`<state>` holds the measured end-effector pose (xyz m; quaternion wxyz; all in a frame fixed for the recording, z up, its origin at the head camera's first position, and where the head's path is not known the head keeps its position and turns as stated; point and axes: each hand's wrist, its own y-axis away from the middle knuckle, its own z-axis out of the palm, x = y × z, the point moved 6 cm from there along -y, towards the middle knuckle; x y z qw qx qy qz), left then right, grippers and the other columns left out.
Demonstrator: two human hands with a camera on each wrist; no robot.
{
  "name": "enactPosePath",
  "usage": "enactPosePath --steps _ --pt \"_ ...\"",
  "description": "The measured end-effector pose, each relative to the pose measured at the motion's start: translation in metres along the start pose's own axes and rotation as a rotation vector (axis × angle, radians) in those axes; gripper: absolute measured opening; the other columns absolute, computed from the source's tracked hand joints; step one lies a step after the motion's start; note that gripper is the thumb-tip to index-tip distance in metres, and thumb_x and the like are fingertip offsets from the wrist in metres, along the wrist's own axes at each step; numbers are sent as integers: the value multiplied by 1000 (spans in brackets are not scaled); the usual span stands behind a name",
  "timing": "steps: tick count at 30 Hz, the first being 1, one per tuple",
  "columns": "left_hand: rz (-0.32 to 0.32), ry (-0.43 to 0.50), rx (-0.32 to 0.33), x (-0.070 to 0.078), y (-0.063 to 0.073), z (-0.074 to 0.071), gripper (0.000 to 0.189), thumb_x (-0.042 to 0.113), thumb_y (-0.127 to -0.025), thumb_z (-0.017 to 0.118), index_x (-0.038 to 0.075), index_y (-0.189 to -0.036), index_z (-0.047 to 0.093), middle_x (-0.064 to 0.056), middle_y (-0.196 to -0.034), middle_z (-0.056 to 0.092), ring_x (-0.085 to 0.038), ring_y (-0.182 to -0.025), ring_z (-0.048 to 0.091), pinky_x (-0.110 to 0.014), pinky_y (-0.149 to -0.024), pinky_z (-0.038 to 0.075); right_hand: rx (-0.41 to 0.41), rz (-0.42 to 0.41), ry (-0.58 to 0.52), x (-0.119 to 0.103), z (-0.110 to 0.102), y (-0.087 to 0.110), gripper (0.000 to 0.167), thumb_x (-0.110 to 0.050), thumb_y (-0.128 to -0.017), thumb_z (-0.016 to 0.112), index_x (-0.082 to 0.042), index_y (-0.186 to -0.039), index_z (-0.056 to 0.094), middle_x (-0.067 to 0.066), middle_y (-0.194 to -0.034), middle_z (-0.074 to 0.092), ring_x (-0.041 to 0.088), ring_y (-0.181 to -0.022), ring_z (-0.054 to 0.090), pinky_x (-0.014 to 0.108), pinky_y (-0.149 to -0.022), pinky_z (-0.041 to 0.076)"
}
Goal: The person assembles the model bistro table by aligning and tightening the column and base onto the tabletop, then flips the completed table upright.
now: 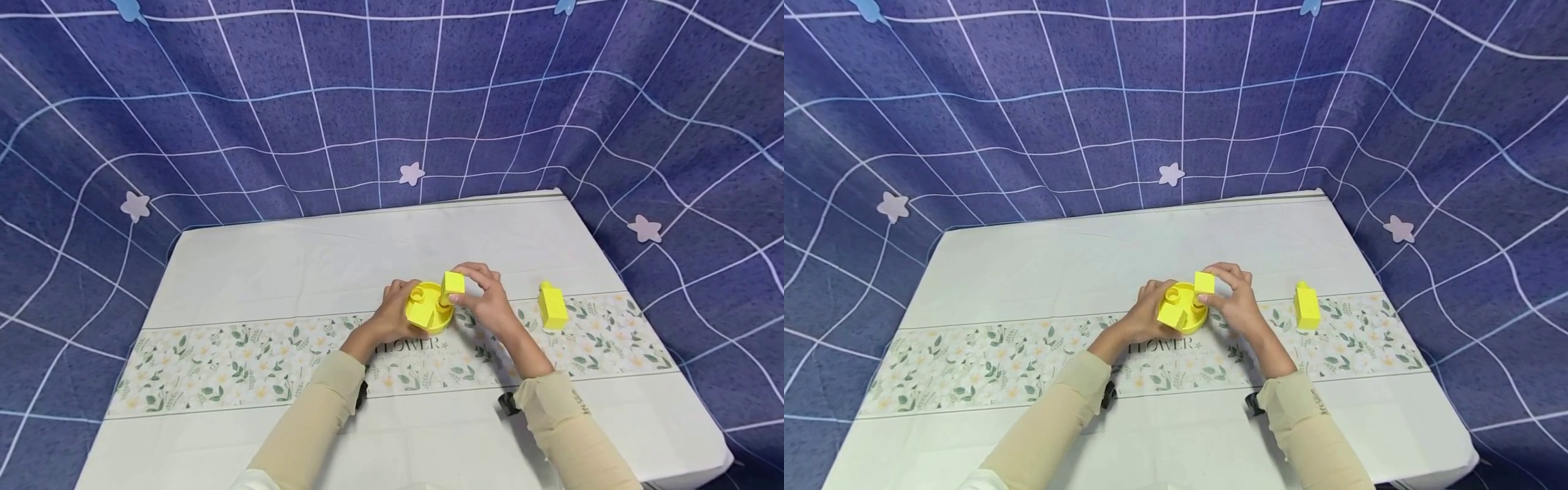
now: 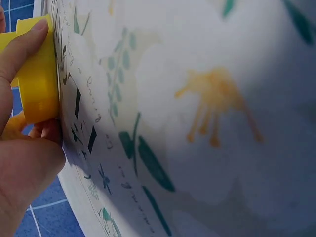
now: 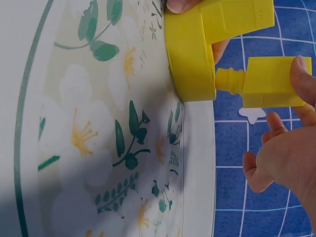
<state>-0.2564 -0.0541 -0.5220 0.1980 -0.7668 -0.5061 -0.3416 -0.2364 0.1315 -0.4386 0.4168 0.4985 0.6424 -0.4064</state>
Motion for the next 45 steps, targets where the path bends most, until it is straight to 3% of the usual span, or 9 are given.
enactPosePath --steps 4,7,12,17,22,29,32,37,45 --pt "-6 -18 -8 0 1 0 107 28 -58 94 23 -148 34 -3 -126 38 -20 -116 30 -42 -103 33 -5 4 13 26 3 -7 43 -7 -84 73 -4 -125 62 11 -138 46 30 -124 28 57 -108 20" --pt "-9 -6 -4 0 2 0 112 28 -58 94 18 -150 30 -4 -129 38 -21 -117 30 -42 -104 32 -3 -6 32 30 3 -7 42 -10 -84 74 -7 -124 63 8 -137 47 27 -122 29 56 -107 21" --pt "8 14 20 2 5 1 118 34 -56 94 13 -151 28 -4 -137 38 -19 -121 30 -41 -105 30 -2 -14 30 32 5 -6 41 -12 -83 75 -10 -123 64 5 -135 48 24 -121 29 56 -106 22" --pt "56 -12 52 5 5 2 107 38 -55 94 15 -143 38 -2 -133 44 -18 -119 33 -40 -101 28 6 -33 48 35 8 -7 41 -10 -81 76 -11 -121 65 4 -133 49 23 -120 29 55 -106 23" --pt "32 -10 73 3 5 2 100 36 -56 94 18 -139 41 0 -128 45 -17 -115 33 -39 -97 30 28 -96 88 31 13 -7 39 -8 -79 77 -8 -116 66 8 -130 50 27 -117 31 54 -103 25" --pt "16 21 62 0 4 3 100 34 -57 94 20 -140 40 0 -129 43 -17 -114 32 -39 -97 33 95 -153 134 28 25 -8 39 -10 -75 82 -6 -104 57 12 -127 51 31 -119 31 57 -102 12" --pt "19 25 63 0 4 3 100 33 -57 94 20 -140 40 0 -128 43 -17 -112 32 -39 -94 34 132 -173 164 30 30 -7 42 -11 -75 83 -5 -103 52 12 -125 51 30 -115 32 55 -100 15" --pt "16 18 62 1 3 3 100 33 -57 94 19 -140 39 -1 -128 43 -17 -111 32 -38 -93 34 158 -161 186 32 33 -5 47 -16 -77 82 -6 -110 49 10 -120 50 29 -112 33 53 -99 19" --pt "17 22 62 0 3 3 98 32 -57 94 20 -138 42 1 -126 43 -16 -111 32 -37 -93 34 -40 -92 191 32 33 -10 62 -25 -90 67 -22 -146 41 4 -152 28 28 -133 19 58 -103 14"
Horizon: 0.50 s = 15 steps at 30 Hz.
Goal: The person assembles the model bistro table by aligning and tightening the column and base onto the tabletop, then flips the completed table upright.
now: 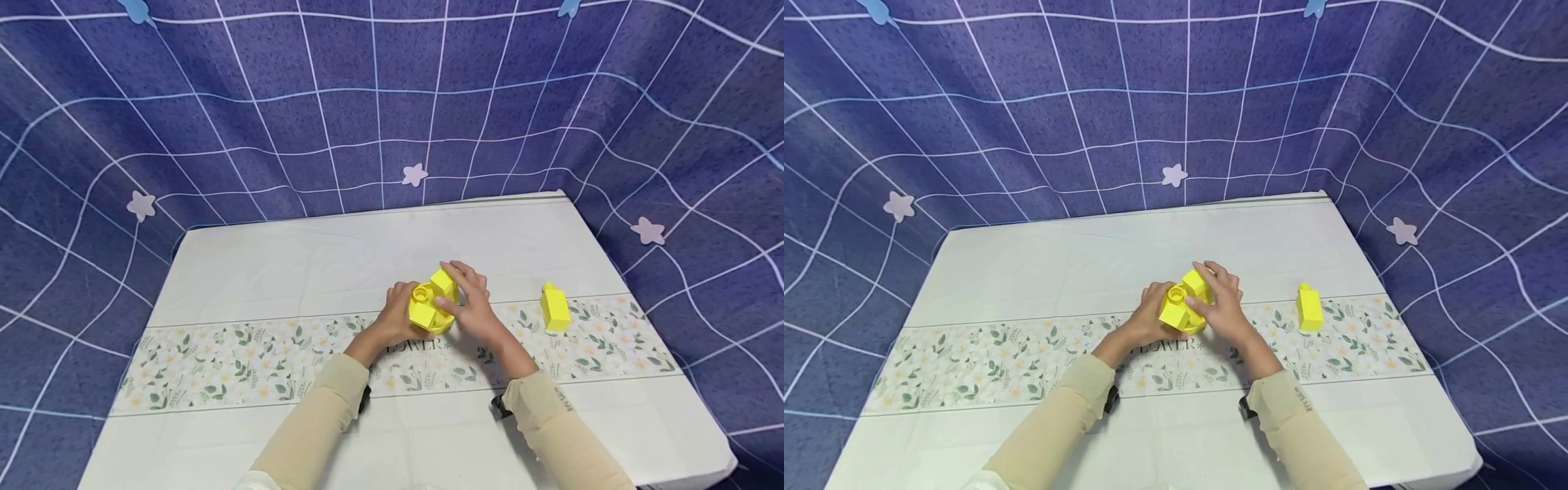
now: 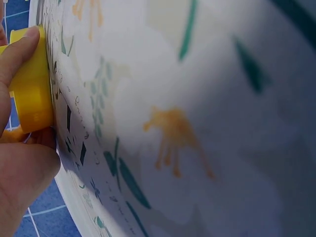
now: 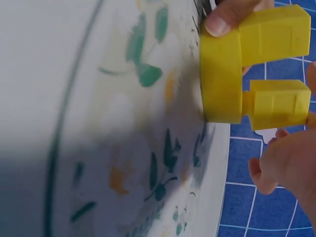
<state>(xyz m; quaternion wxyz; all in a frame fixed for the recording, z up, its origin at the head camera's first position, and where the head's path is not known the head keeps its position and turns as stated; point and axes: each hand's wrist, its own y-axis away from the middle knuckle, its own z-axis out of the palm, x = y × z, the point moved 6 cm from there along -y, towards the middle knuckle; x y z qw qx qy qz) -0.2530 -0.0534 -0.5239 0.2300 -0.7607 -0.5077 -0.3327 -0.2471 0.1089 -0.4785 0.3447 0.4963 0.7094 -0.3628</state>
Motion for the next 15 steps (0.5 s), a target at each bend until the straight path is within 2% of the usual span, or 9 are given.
enactPosePath --steps 3,6,11,15 --pt "3 5 0 0 0 -1 97 32 -57 94 19 -138 42 1 -126 43 -17 -111 32 -37 -93 33 -11 -10 2 -2 -1 -4 53 -22 -92 65 -22 -142 47 4 -153 28 29 -134 18 58 -103 14" --pt "0 10 1 0 0 -1 97 32 -56 94 20 -137 43 1 -126 43 -17 -111 32 -37 -93 33 44 4 -14 -2 -5 -7 44 -19 -90 68 -18 -131 52 6 -145 36 29 -131 22 58 -104 14" --pt "-7 -1 3 -1 0 0 98 34 -56 94 20 -138 42 1 -126 43 -17 -110 31 -37 -93 33 146 -2 18 0 -7 -9 43 -21 -87 73 -9 -115 43 11 -128 43 30 -119 28 53 -102 18" --pt "-10 -11 4 -1 0 1 98 34 -57 94 20 -139 42 1 -126 43 -17 -110 31 -36 -93 33 182 -29 28 3 -8 -9 46 -21 -86 74 -5 -112 39 15 -127 43 32 -117 29 52 -100 18"
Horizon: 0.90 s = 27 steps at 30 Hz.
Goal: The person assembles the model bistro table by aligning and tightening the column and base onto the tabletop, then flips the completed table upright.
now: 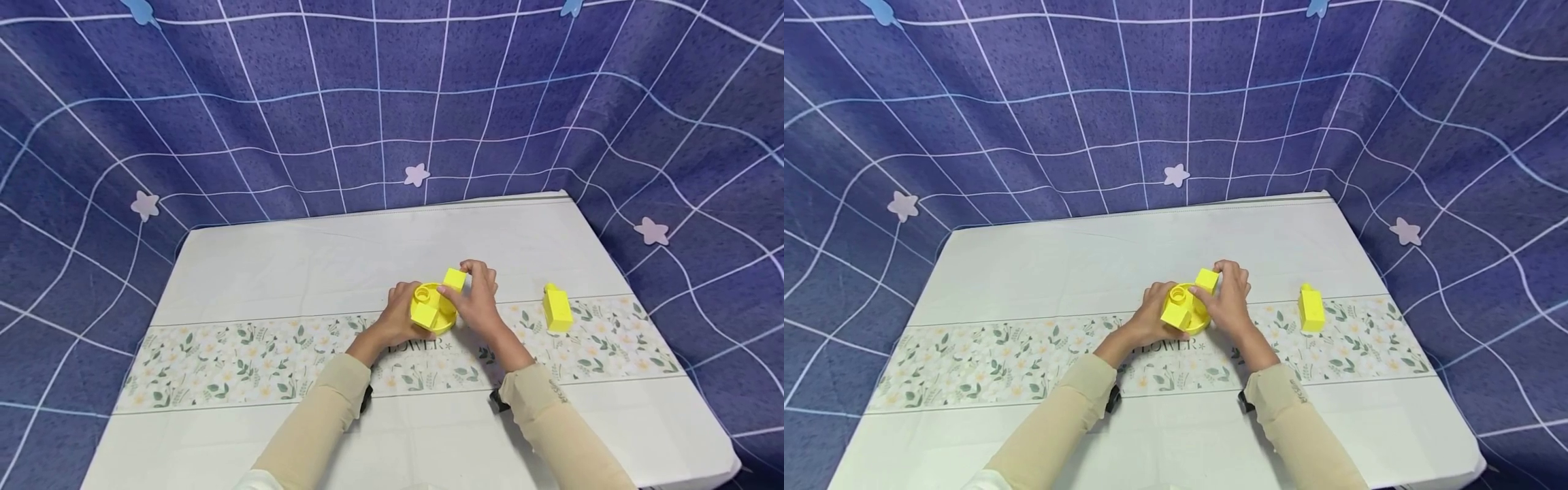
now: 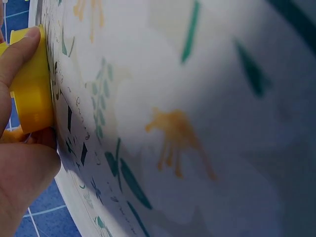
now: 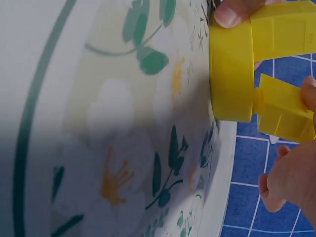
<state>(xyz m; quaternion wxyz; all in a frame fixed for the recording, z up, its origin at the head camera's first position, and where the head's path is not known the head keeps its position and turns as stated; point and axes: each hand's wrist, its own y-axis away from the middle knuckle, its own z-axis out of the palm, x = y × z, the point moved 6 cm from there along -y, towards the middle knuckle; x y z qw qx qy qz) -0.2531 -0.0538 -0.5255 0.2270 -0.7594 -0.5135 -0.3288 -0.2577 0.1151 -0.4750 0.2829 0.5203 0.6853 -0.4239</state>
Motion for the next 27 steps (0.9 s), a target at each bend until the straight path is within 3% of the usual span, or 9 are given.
enactPosePath --steps 8,12,16,24,27 --pt "-3 13 -8 0 1 -1 99 33 -58 94 20 -140 41 0 -128 42 -17 -112 31 -38 -96 33 -164 38 -77 6 -5 1 53 -25 -96 60 -17 -145 41 10 -151 26 31 -130 18 61 -104 10" --pt "3 21 -10 1 1 -1 99 31 -58 94 19 -141 40 -1 -129 41 -18 -114 31 -39 -97 33 -197 7 -115 5 -7 -1 41 -21 -99 55 -15 -139 51 11 -154 24 33 -132 15 64 -103 9" --pt "11 28 -10 1 1 -1 99 31 -58 94 18 -141 40 -1 -129 42 -18 -114 31 -39 -97 33 -163 36 -100 9 -7 -2 37 -22 -94 62 -14 -130 56 9 -149 31 32 -131 19 62 -105 16" --pt "22 22 1 2 1 -2 99 31 -57 94 18 -140 41 -1 -126 43 -18 -109 31 -37 -92 32 -86 80 -123 11 -1 3 43 -19 -86 74 -7 -106 38 11 -134 37 30 -119 26 54 -100 25" --pt "22 18 0 2 1 -2 99 31 -57 94 17 -140 41 -2 -126 43 -18 -109 31 -37 -93 33 -123 96 -112 9 -4 7 45 -21 -86 74 -9 -111 39 9 -140 33 29 -124 24 56 -102 24"
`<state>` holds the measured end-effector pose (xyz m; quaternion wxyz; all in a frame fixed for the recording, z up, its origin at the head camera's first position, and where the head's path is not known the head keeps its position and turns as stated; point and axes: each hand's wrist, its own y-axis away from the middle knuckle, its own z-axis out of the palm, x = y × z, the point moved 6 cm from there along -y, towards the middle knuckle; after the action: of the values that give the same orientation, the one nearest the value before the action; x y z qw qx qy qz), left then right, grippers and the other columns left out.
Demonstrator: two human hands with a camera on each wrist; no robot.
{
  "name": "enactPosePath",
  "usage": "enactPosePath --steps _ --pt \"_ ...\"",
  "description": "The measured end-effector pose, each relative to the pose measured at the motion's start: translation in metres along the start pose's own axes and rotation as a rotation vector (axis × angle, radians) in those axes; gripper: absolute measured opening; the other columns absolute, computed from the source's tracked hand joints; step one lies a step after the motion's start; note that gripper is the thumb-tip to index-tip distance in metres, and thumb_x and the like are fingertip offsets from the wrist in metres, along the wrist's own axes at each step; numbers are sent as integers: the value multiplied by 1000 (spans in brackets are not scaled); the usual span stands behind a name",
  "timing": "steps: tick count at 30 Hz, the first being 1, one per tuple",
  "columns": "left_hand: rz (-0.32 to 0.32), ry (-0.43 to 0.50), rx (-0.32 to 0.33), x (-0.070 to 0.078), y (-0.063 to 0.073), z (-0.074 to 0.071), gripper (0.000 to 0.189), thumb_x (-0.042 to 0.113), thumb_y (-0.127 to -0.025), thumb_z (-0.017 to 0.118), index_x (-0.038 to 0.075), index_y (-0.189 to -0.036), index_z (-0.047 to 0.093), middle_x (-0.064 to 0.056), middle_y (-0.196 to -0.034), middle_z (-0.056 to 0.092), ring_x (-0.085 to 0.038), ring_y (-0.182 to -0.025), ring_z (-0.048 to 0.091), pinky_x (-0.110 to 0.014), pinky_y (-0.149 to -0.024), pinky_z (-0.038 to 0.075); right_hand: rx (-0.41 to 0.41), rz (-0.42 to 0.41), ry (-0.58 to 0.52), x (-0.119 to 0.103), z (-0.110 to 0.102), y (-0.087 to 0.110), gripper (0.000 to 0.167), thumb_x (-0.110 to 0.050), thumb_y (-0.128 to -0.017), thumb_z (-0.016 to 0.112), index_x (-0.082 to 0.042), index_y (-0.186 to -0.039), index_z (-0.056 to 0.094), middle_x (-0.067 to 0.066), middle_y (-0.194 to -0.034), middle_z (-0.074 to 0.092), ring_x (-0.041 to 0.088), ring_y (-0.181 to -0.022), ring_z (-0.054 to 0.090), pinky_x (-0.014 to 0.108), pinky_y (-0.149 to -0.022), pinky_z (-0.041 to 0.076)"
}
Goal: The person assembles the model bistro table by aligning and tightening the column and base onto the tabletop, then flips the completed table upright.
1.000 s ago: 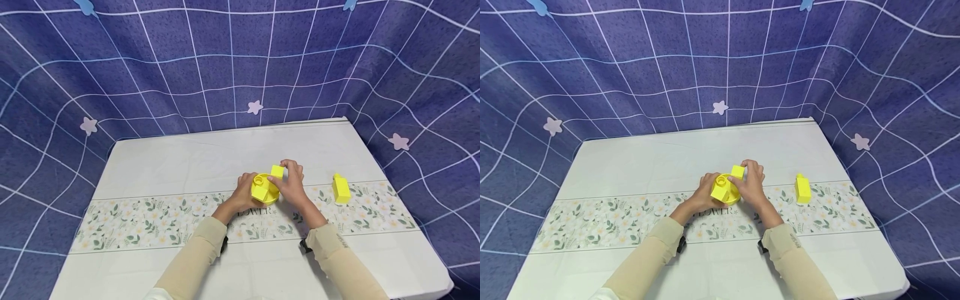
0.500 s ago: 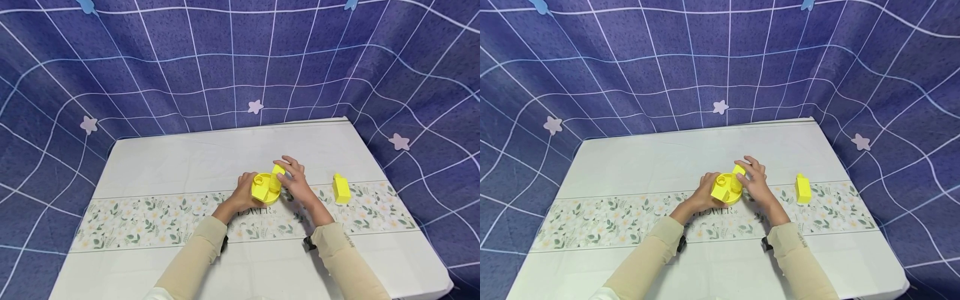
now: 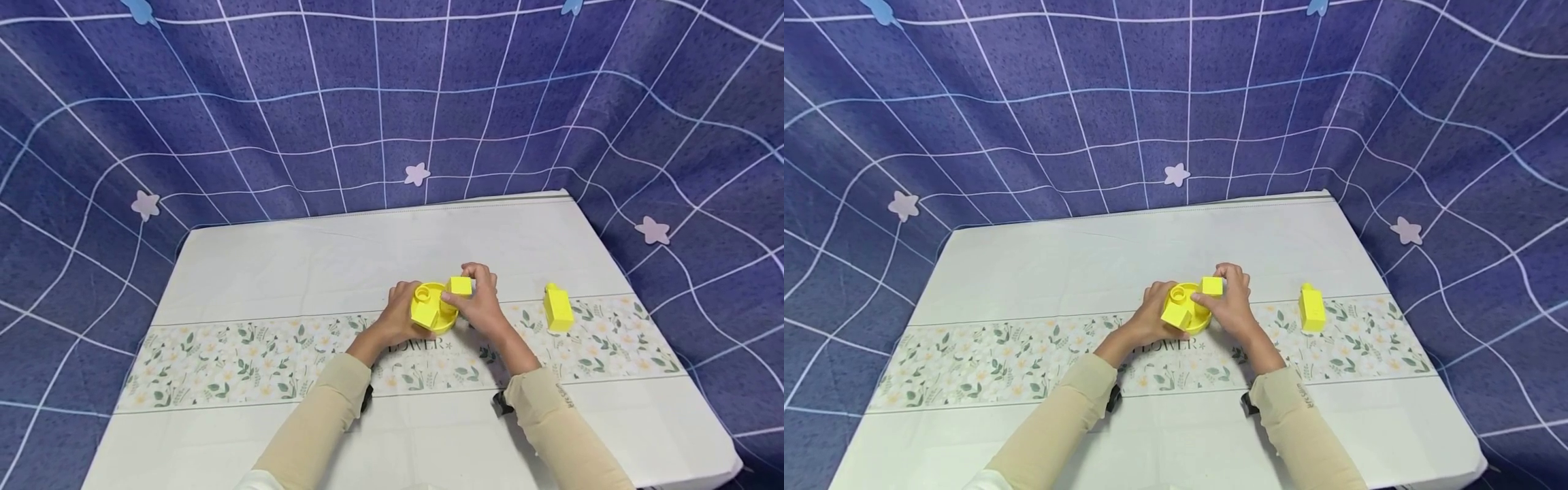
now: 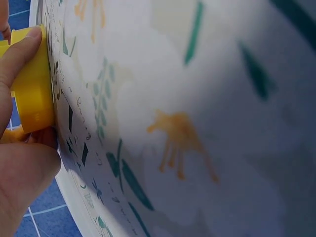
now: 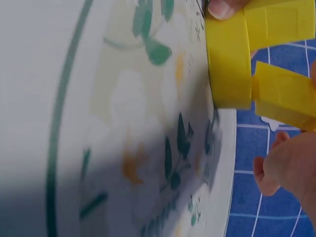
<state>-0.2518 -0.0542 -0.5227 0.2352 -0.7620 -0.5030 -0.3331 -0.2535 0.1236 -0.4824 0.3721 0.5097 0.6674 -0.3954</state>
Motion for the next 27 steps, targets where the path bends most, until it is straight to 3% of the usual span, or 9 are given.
enactPosePath --steps 4,6,10,13,18,23,27 --pt "-5 12 -6 0 0 0 100 30 -57 94 18 -140 41 -2 -128 42 -18 -111 31 -39 -96 33 -129 -25 7 -7 -11 4 56 -20 -89 70 -20 -138 44 7 -151 22 30 -135 14 64 -104 18" --pt "-6 22 -5 0 0 0 100 29 -56 95 18 -140 41 -2 -128 42 -18 -112 31 -39 -97 33 -204 -55 5 -9 -18 5 59 -18 -91 67 -21 -145 43 7 -156 17 32 -138 10 68 -103 17" --pt "-1 18 1 0 -1 0 100 29 -56 95 19 -140 41 -1 -129 43 -18 -113 32 -39 -97 32 -326 -74 -12 -9 -27 4 50 -13 -94 61 -17 -142 49 6 -158 17 32 -141 7 69 -103 17" --pt "0 13 -6 0 0 0 100 30 -57 94 18 -141 41 -2 -129 42 -18 -113 31 -39 -96 32 -363 -67 -13 -6 -29 3 44 -10 -94 60 -14 -137 54 7 -158 21 32 -140 9 67 -103 19" --pt "-18 16 -16 -1 1 1 101 31 -58 94 18 -141 40 -2 -129 41 -18 -113 31 -40 -97 33 -303 -43 38 -5 -23 0 40 -12 -87 70 -14 -125 58 8 -152 31 33 -136 15 67 -102 20" --pt "-29 12 -10 1 1 0 102 30 -56 95 18 -141 40 -3 -128 41 -19 -112 31 -39 -97 34 -192 -5 97 -7 -10 0 44 -23 -80 80 -12 -105 46 10 -142 39 33 -128 23 63 -101 20" --pt "-20 2 -5 2 0 -1 103 30 -55 95 16 -141 40 -3 -127 42 -19 -111 31 -38 -95 34 -190 -12 110 -10 -3 2 45 -23 -81 79 -13 -110 45 10 -145 36 33 -128 22 62 -102 18"
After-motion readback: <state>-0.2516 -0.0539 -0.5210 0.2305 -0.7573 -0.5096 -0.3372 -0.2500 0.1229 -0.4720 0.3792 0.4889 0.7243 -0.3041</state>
